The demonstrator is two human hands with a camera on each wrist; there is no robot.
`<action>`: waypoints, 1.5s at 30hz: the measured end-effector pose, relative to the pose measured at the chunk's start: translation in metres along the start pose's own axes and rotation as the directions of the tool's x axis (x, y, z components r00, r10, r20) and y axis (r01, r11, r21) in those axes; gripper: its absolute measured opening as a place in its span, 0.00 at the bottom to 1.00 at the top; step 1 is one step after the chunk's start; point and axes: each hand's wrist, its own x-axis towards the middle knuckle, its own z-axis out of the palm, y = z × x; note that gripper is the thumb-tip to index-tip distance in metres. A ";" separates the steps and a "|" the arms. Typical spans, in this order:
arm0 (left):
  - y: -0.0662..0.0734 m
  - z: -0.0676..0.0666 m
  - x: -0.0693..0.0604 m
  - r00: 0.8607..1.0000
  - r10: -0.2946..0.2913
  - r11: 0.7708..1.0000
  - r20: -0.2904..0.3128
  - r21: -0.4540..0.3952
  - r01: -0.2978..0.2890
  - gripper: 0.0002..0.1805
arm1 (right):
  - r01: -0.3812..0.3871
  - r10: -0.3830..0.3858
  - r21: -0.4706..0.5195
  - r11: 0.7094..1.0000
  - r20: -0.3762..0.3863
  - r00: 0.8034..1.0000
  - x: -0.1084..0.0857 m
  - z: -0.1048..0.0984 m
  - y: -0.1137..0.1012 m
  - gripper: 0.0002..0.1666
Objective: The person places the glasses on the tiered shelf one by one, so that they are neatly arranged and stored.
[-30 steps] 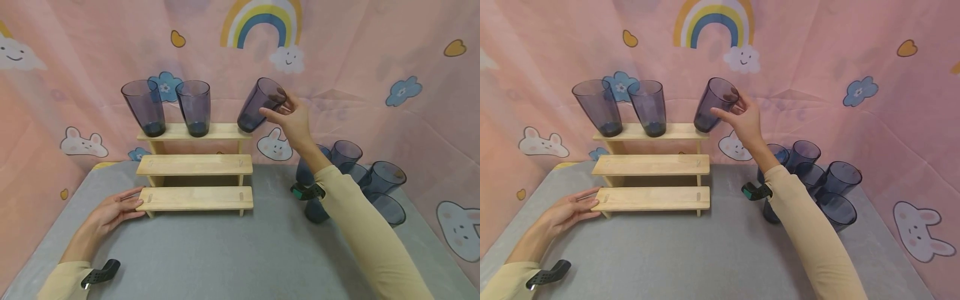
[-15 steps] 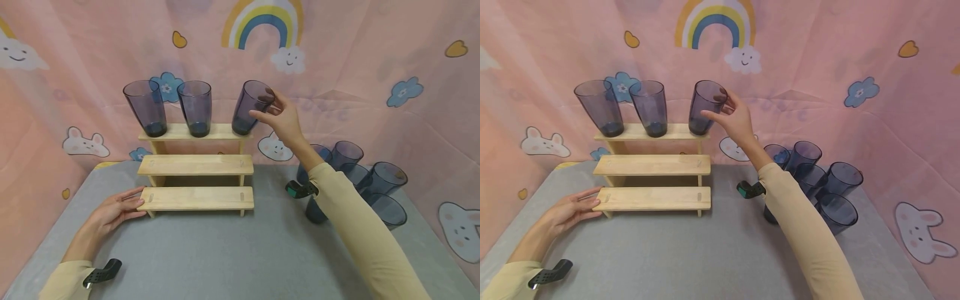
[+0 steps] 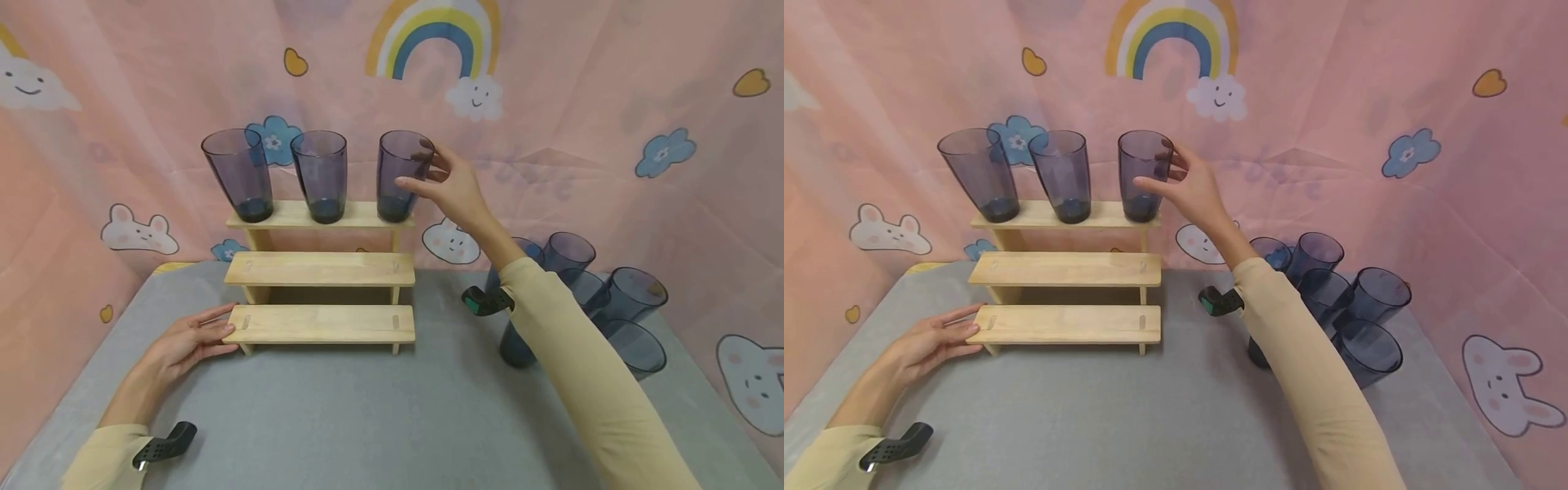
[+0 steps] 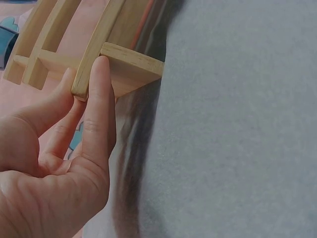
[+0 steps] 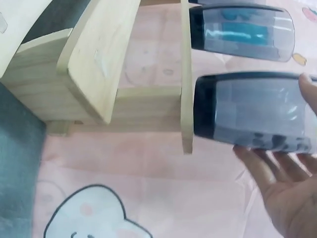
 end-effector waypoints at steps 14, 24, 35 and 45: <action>0.000 -0.001 0.001 0.999 0.034 0.999 0.021 0.029 -0.035 0.45 | -0.055 0.055 -0.010 0.998 -0.013 0.998 0.004 0.011 -0.004 0.47; 0.001 -0.002 0.000 1.000 0.027 0.999 -0.002 0.039 -0.027 0.45 | -0.074 0.078 -0.056 0.996 0.082 0.994 -0.002 0.002 -0.013 0.56; -0.004 0.006 0.004 1.000 0.016 1.000 -0.012 0.016 -0.016 0.45 | -0.049 0.109 -0.250 0.967 0.233 0.966 -0.035 -0.076 -0.028 0.53; 0.001 0.001 -0.001 1.000 0.024 1.000 -0.012 0.009 -0.024 0.45 | -0.052 0.132 -0.359 0.932 0.202 0.970 -0.090 -0.145 -0.012 0.48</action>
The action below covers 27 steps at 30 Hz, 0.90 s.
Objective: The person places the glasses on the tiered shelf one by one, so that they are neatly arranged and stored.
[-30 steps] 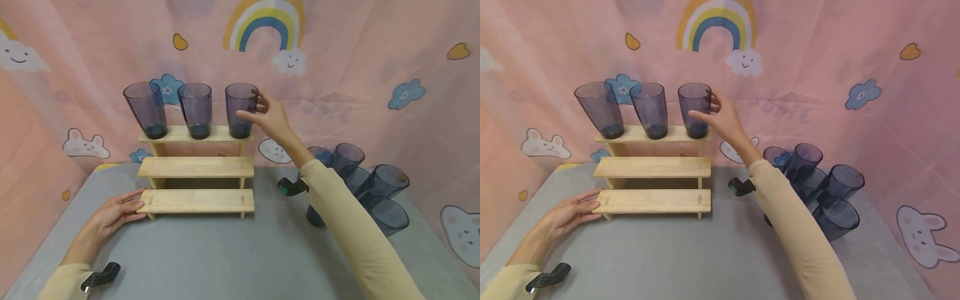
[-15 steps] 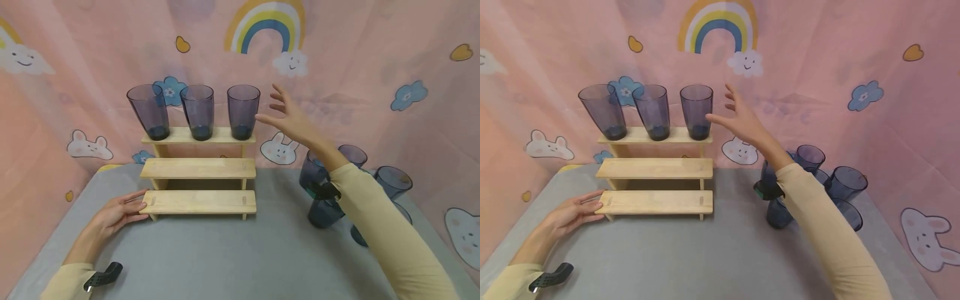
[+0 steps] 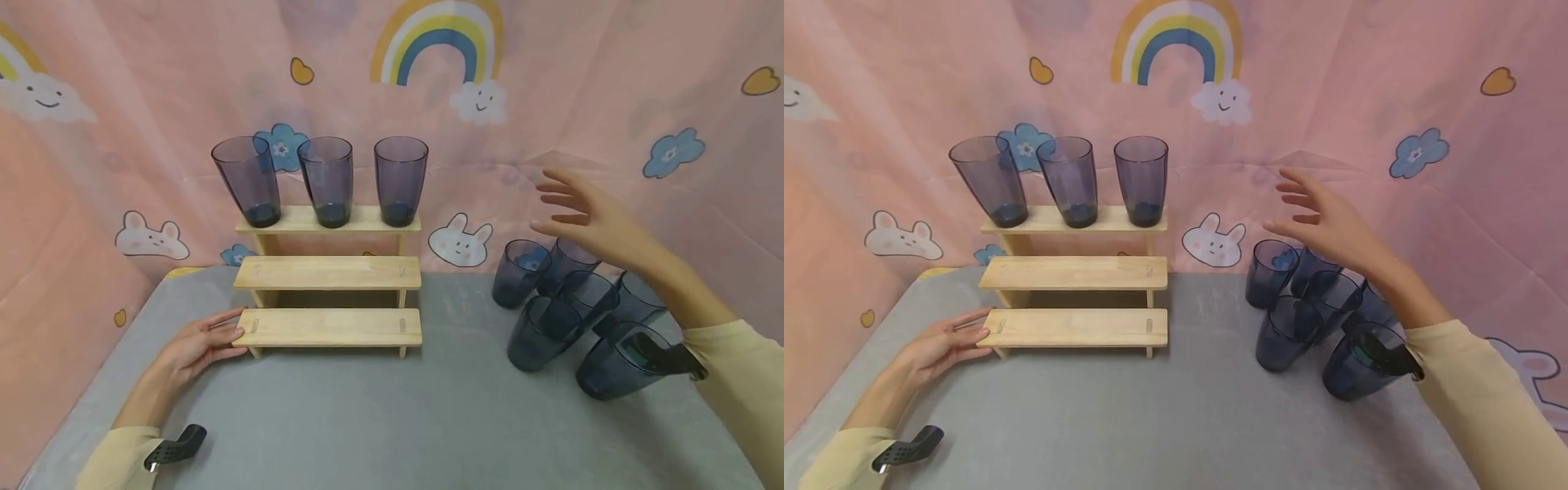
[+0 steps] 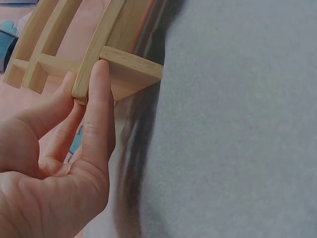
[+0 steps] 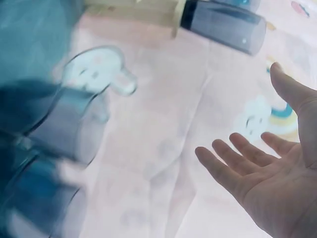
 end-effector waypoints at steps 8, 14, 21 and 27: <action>0.000 -0.001 -0.001 1.000 -0.002 1.000 0.001 0.000 0.002 0.44 | -0.089 0.081 -0.075 0.993 -0.097 0.992 -0.066 -0.016 0.058 0.51; -0.001 0.000 -0.001 1.000 -0.009 1.000 -0.001 -0.019 0.009 0.45 | -0.128 0.097 -0.098 0.987 -0.272 0.958 -0.115 -0.009 0.086 0.44; -0.001 0.001 0.000 1.000 -0.003 0.999 0.017 -0.034 0.003 0.45 | -0.130 0.106 -0.048 0.990 -0.340 0.934 -0.157 0.002 0.107 0.41; -0.003 -0.001 0.001 1.000 0.000 1.000 0.009 -0.019 0.000 0.44 | 0.098 -0.023 0.298 0.949 -0.245 0.969 -0.184 0.018 0.135 0.49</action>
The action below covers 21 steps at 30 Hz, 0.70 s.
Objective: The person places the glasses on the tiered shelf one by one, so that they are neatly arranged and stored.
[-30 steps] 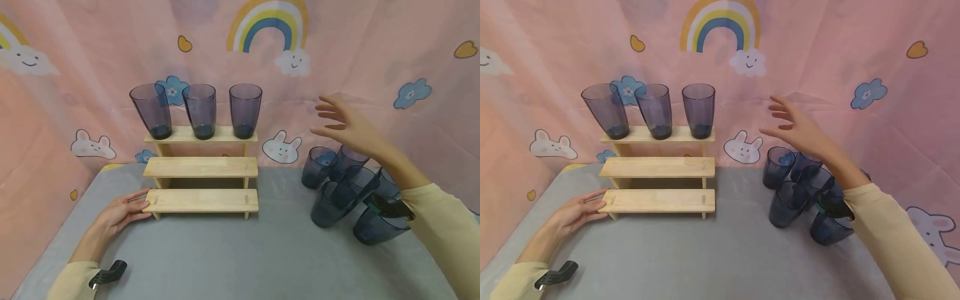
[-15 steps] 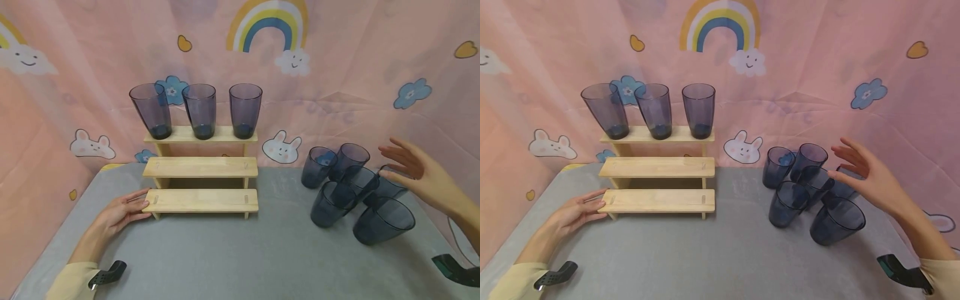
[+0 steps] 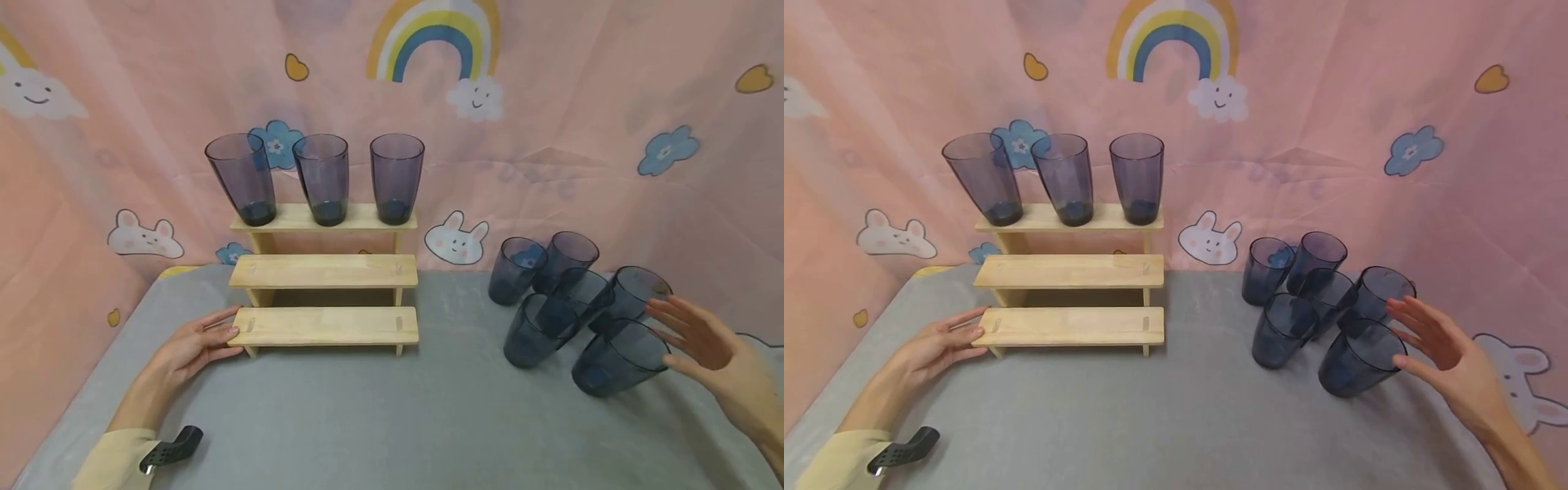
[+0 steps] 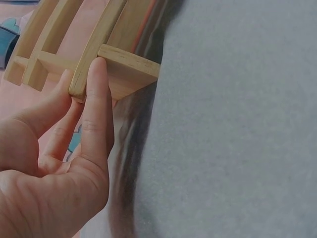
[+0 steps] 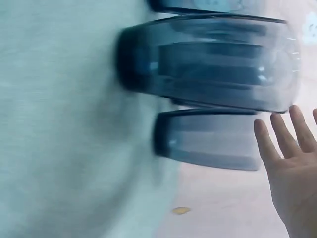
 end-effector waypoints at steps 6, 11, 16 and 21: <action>0.000 -0.001 -0.001 1.000 0.007 1.000 0.011 -0.001 -0.007 0.44 | -0.116 0.117 -0.030 0.993 0.058 0.991 -0.015 0.009 0.021 0.58; 0.000 -0.001 0.001 0.999 0.011 1.000 0.037 -0.006 -0.010 0.44 | -0.234 0.240 -0.240 0.942 -0.006 0.971 -0.020 0.015 0.031 0.57; 0.000 -0.003 0.000 0.999 0.004 1.000 0.042 0.012 -0.004 0.44 | -0.248 0.250 -0.260 0.933 -0.027 0.968 -0.022 0.018 0.034 0.57; 0.002 -0.003 0.000 1.000 -0.007 1.000 0.031 -0.012 0.008 0.45 | -0.260 0.246 -0.275 0.926 -0.084 0.966 -0.022 0.021 0.033 0.57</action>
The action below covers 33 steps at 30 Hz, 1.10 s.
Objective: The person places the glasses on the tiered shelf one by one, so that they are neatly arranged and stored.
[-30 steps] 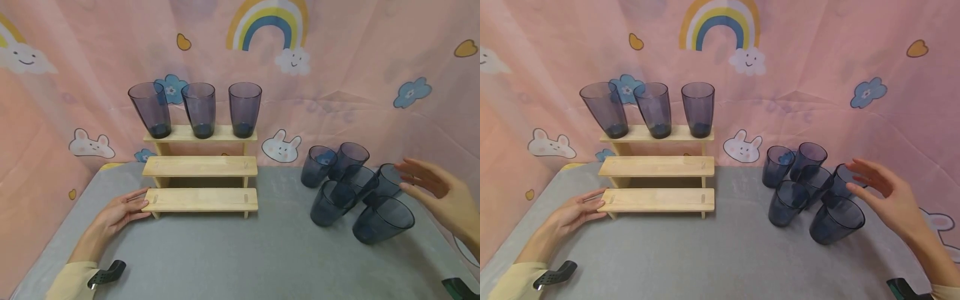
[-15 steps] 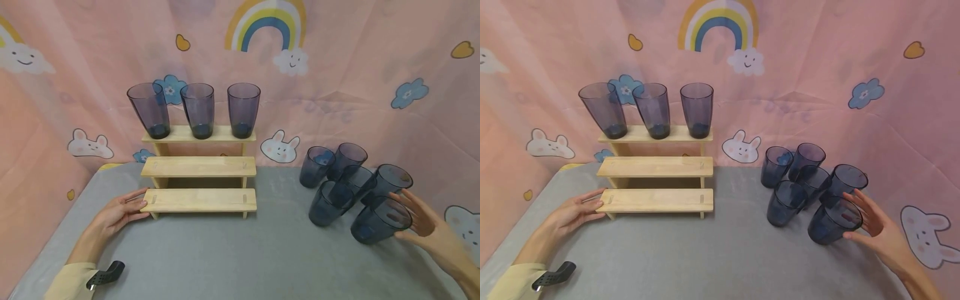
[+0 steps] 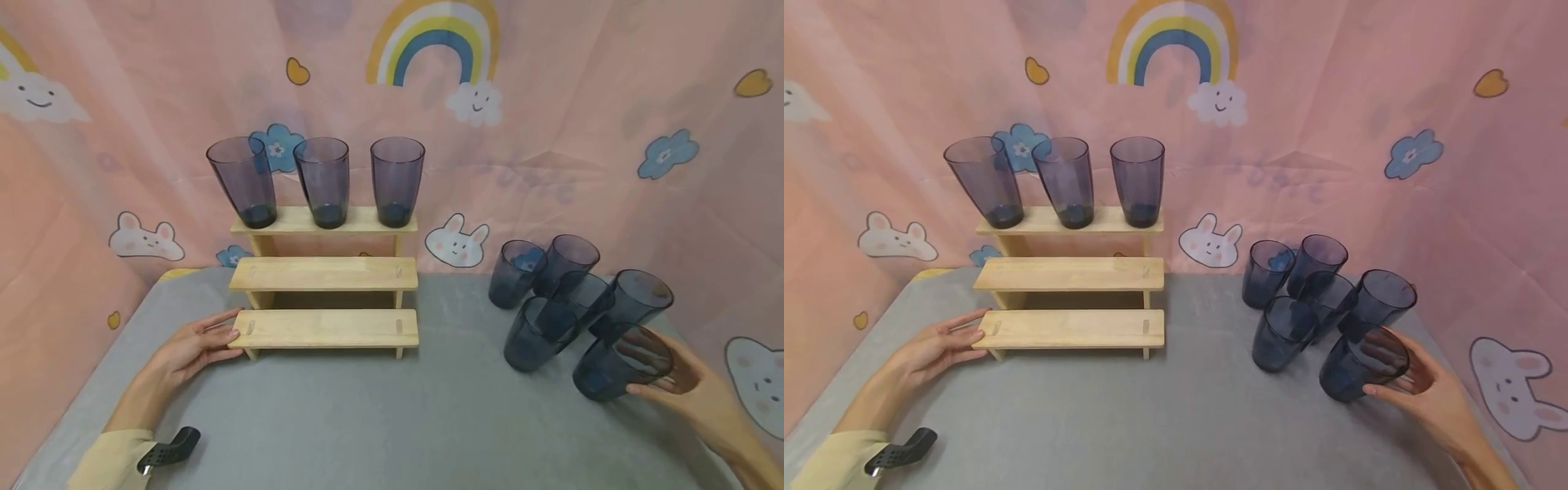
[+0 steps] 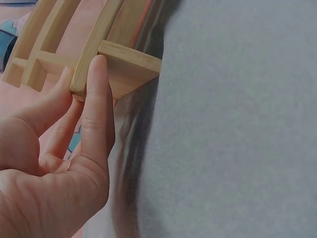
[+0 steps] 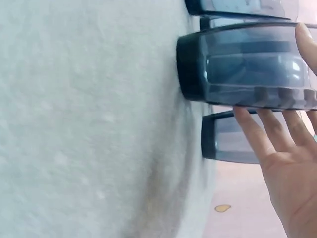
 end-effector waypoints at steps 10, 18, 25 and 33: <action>-0.002 0.001 -0.002 1.000 -0.001 1.000 -0.004 -0.019 0.001 0.46 | -0.040 0.037 -0.030 0.999 -0.099 0.994 -0.009 -0.001 -0.005 0.55; -0.002 0.000 0.000 1.000 0.012 1.000 0.004 -0.020 -0.012 0.44 | 0.194 -0.176 0.123 0.973 -0.145 0.974 -0.007 -0.026 -0.021 0.54; -0.002 -0.002 0.000 1.000 0.020 0.999 0.017 -0.025 -0.019 0.45 | 0.386 -0.357 0.339 0.858 -0.147 0.922 0.009 -0.048 -0.048 0.56; -0.002 -0.002 0.001 1.000 0.014 0.999 0.014 -0.031 -0.014 0.45 | 0.444 -0.421 0.394 0.805 -0.148 0.895 0.030 -0.053 -0.081 0.52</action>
